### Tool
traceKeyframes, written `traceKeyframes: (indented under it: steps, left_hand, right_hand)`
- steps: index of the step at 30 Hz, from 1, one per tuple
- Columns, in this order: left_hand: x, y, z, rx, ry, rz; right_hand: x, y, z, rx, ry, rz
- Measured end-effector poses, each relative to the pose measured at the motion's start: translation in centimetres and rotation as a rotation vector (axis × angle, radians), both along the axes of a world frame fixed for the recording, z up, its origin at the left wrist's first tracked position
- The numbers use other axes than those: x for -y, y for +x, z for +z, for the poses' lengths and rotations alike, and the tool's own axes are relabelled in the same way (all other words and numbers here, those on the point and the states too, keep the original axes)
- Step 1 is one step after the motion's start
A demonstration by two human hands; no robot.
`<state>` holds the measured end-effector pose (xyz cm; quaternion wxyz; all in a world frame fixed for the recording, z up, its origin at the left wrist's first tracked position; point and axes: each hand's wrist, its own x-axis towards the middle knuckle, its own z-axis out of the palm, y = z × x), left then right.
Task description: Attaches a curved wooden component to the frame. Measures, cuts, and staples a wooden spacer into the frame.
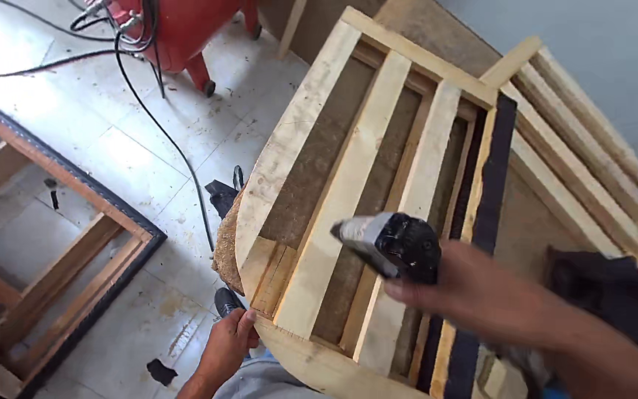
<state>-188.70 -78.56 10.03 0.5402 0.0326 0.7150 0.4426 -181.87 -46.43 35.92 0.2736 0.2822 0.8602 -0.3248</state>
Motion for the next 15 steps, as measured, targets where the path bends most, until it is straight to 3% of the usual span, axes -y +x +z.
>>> traceKeyframes:
  steps: [2, 6, 9, 13, 15]
  left_hand:
    - [0.2, -0.5, -0.1, 0.003, 0.001, -0.025]
    - [0.8, -2.7, 0.4, -0.003, 0.008, -0.01]
    - [0.5, -5.5, 1.0, -0.11, -0.017, -0.015]
    - [-1.6, -9.3, 3.6, -0.542, -0.113, -0.162]
    - [-3.1, -10.7, 4.9, -0.65, -0.135, -0.201]
  right_hand:
    - [1.5, 4.3, -1.5, 0.042, -0.318, -0.335]
    - [5.7, 10.7, -4.6, -0.155, -0.79, -0.926]
    - [7.4, 11.9, -6.1, -0.268, -0.874, -1.0]
    - [8.8, 10.5, -8.4, -0.36, -0.898, -0.913]
    - [9.0, 9.0, -9.3, -0.356, -0.905, -0.878]
